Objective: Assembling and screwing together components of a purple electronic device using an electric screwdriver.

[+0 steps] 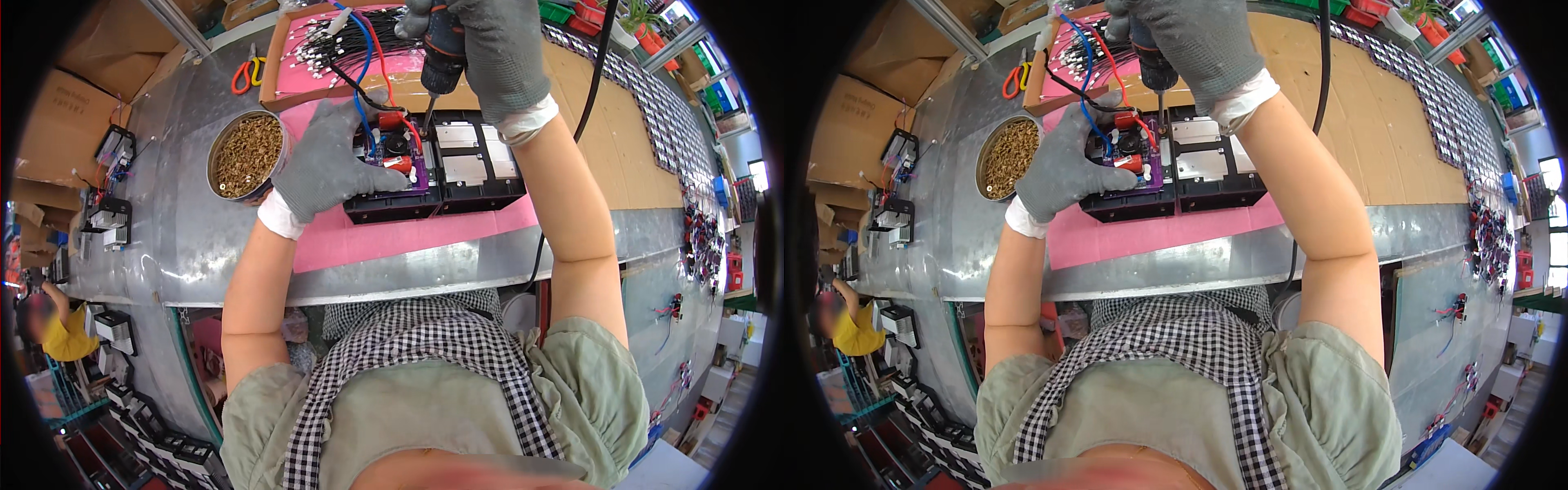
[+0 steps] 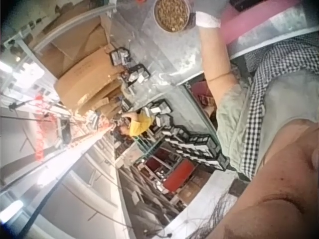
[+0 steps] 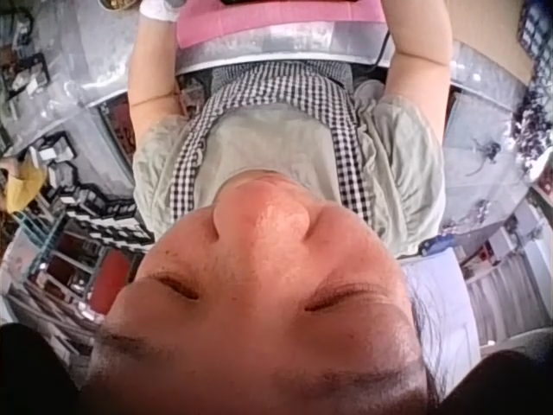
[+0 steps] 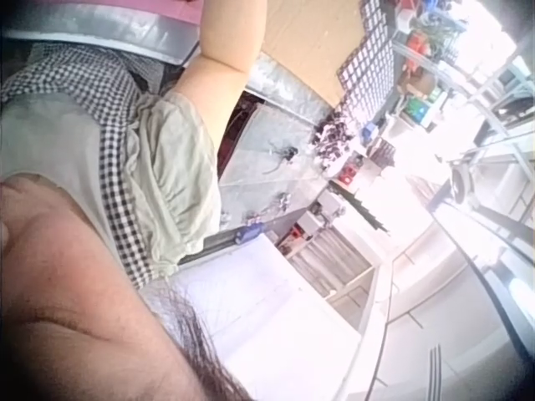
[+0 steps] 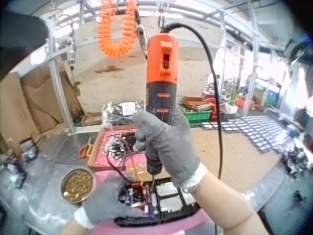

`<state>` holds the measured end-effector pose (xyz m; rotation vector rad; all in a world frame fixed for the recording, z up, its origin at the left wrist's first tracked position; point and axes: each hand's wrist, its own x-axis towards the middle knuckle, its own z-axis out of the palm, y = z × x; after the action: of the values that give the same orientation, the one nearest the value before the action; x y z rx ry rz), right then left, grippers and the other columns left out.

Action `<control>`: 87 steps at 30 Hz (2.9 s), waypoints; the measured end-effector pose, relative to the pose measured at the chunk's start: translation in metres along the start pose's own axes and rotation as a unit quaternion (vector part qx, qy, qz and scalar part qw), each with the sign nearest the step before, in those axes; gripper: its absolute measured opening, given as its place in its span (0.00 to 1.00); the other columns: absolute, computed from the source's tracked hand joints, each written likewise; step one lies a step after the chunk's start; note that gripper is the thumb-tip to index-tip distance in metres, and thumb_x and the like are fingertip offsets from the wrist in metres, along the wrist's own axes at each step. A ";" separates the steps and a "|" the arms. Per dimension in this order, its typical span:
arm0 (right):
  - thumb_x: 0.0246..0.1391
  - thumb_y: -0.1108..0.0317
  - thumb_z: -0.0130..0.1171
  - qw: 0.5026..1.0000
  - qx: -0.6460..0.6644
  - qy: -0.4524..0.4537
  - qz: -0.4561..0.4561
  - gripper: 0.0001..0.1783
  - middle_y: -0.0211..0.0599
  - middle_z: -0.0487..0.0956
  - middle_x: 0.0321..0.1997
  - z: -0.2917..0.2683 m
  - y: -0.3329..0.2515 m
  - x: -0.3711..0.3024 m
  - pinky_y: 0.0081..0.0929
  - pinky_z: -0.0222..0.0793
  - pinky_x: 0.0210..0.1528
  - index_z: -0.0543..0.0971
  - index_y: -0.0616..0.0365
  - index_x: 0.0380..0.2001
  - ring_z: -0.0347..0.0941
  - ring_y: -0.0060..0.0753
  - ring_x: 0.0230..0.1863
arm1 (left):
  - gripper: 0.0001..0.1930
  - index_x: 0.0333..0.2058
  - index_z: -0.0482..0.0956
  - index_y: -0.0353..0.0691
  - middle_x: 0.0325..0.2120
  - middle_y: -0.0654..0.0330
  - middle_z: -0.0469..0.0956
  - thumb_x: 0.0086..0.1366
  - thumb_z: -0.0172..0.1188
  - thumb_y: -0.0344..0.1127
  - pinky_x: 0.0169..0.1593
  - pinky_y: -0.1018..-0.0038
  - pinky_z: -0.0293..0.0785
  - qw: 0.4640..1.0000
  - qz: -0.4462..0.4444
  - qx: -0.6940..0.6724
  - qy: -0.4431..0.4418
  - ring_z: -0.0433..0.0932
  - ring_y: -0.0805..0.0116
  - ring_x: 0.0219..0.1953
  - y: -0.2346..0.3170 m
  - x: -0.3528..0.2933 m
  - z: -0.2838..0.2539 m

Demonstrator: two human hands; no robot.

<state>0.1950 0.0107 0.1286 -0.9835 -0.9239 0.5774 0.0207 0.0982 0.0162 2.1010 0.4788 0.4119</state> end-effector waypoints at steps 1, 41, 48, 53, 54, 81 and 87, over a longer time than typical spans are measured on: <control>0.60 0.63 0.68 1.000 0.003 -0.006 0.000 0.15 0.28 0.76 0.25 0.000 0.000 0.000 0.18 0.74 0.24 0.72 0.54 0.41 0.74 0.20 0.22 | 0.43 0.61 0.73 0.36 0.55 0.47 0.77 0.48 0.77 0.51 0.69 0.59 0.61 0.998 -0.015 -0.067 -0.015 0.74 0.52 0.61 0.001 -0.004 -0.005; 0.62 0.57 0.61 0.943 0.253 -0.195 -0.089 0.36 0.31 0.76 0.27 0.096 -0.001 -0.020 0.24 0.74 0.29 0.60 0.62 0.66 0.74 0.25 0.26 | 0.12 0.41 0.86 0.45 0.37 0.55 0.85 0.58 0.68 0.38 0.46 0.64 0.77 0.931 -0.196 0.305 0.052 0.84 0.57 0.39 -0.101 -0.070 -0.122; 0.62 0.58 0.62 0.989 0.078 -0.086 -0.091 0.34 0.31 0.76 0.27 0.095 -0.008 -0.026 0.22 0.74 0.29 0.62 0.62 0.64 0.74 0.23 0.26 | 0.11 0.41 0.85 0.40 0.33 0.55 0.85 0.58 0.66 0.33 0.43 0.69 0.77 0.928 -0.182 0.322 0.050 0.83 0.63 0.36 -0.092 -0.071 -0.116; 0.63 0.58 0.61 0.990 0.072 -0.087 -0.083 0.33 0.31 0.76 0.28 0.099 -0.010 -0.026 0.22 0.74 0.29 0.62 0.62 0.64 0.74 0.23 0.27 | 0.13 0.43 0.85 0.42 0.33 0.57 0.85 0.59 0.67 0.32 0.45 0.70 0.77 0.937 -0.178 0.275 0.118 0.83 0.65 0.36 -0.098 -0.068 -0.114; 0.63 0.58 0.61 0.989 0.072 -0.094 -0.085 0.33 0.31 0.76 0.28 0.100 -0.011 -0.027 0.22 0.74 0.29 0.62 0.61 0.64 0.74 0.23 0.27 | 0.12 0.43 0.86 0.43 0.35 0.56 0.86 0.59 0.68 0.34 0.45 0.69 0.77 0.951 -0.141 0.177 0.209 0.84 0.64 0.36 -0.103 -0.072 -0.114; 0.66 0.48 0.58 0.855 0.478 -0.184 -0.084 0.36 0.29 0.77 0.34 0.085 0.004 -0.018 0.30 0.78 0.34 0.63 0.55 0.69 0.76 0.23 0.30 | 0.25 0.54 0.75 0.32 0.36 0.52 0.83 0.56 0.69 0.16 0.43 0.74 0.80 0.910 0.077 -0.313 0.262 0.82 0.70 0.37 -0.012 -0.101 -0.020; 0.66 0.48 0.58 0.819 0.531 -0.212 -0.045 0.37 0.29 0.78 0.35 0.070 -0.002 -0.014 0.30 0.78 0.34 0.62 0.54 0.70 0.76 0.23 0.31 | 0.42 0.63 0.67 0.32 0.47 0.52 0.81 0.50 0.77 0.27 0.56 0.68 0.75 0.935 0.127 -0.182 0.276 0.80 0.60 0.48 -0.006 -0.068 -0.012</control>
<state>0.1279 0.0301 0.1415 0.2200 -0.8310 1.0865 -0.0452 0.0773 0.0101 1.6700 0.4081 1.1683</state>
